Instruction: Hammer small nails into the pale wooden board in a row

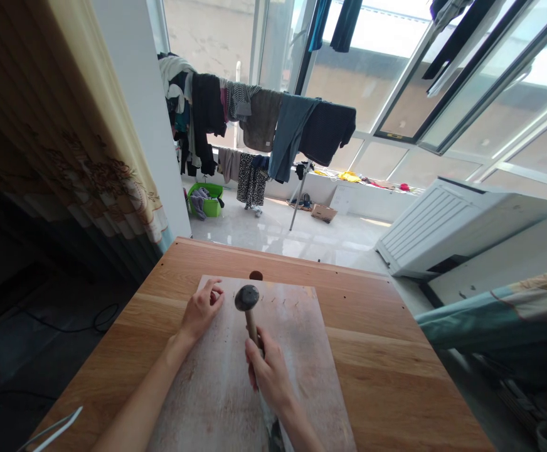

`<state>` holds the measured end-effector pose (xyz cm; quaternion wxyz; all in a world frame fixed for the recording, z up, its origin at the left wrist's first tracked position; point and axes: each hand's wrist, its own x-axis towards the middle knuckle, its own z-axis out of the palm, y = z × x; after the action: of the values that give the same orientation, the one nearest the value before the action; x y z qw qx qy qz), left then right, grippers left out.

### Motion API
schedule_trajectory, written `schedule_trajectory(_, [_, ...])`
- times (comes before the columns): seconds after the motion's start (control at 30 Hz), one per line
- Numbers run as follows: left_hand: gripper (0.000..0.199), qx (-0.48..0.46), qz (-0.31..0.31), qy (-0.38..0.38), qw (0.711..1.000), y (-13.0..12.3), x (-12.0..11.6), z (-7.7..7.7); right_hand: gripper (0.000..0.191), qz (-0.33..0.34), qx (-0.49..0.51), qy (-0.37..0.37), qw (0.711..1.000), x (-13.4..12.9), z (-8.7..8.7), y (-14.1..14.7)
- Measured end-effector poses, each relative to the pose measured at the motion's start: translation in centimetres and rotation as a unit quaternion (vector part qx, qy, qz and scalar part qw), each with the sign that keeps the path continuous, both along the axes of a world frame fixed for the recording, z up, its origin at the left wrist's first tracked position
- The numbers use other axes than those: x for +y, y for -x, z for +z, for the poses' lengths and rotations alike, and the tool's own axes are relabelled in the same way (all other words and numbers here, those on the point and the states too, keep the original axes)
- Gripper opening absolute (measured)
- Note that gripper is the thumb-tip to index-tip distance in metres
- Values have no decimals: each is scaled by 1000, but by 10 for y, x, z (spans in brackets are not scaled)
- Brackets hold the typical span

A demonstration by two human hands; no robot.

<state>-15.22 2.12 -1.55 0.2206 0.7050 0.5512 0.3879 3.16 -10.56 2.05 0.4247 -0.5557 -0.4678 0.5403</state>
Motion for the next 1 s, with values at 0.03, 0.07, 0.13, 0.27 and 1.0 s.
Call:
schedule_trajectory(0.03, [33,-8,1,4,1000,0,0,0,35,4,3,0,1000,8,6,6])
schedule_trajectory(0.07, [34,-14,1,8,1000,-1,0,1,34,9,7,-2,1000,16,11,12])
schedule_trajectory(0.13, [35,-16,1,11,1000,-1,-1,1,31,17,11,-7,1000,30,16,22])
schedule_trajectory(0.27, [35,-6,14,15,1000,0,-1,0,29,25,15,-6,1000,46,12,34])
schedule_trajectory(1.0, [31,7,3,-40,999,0,0,1,67,-203,99,124,966,-51,-24,-26])
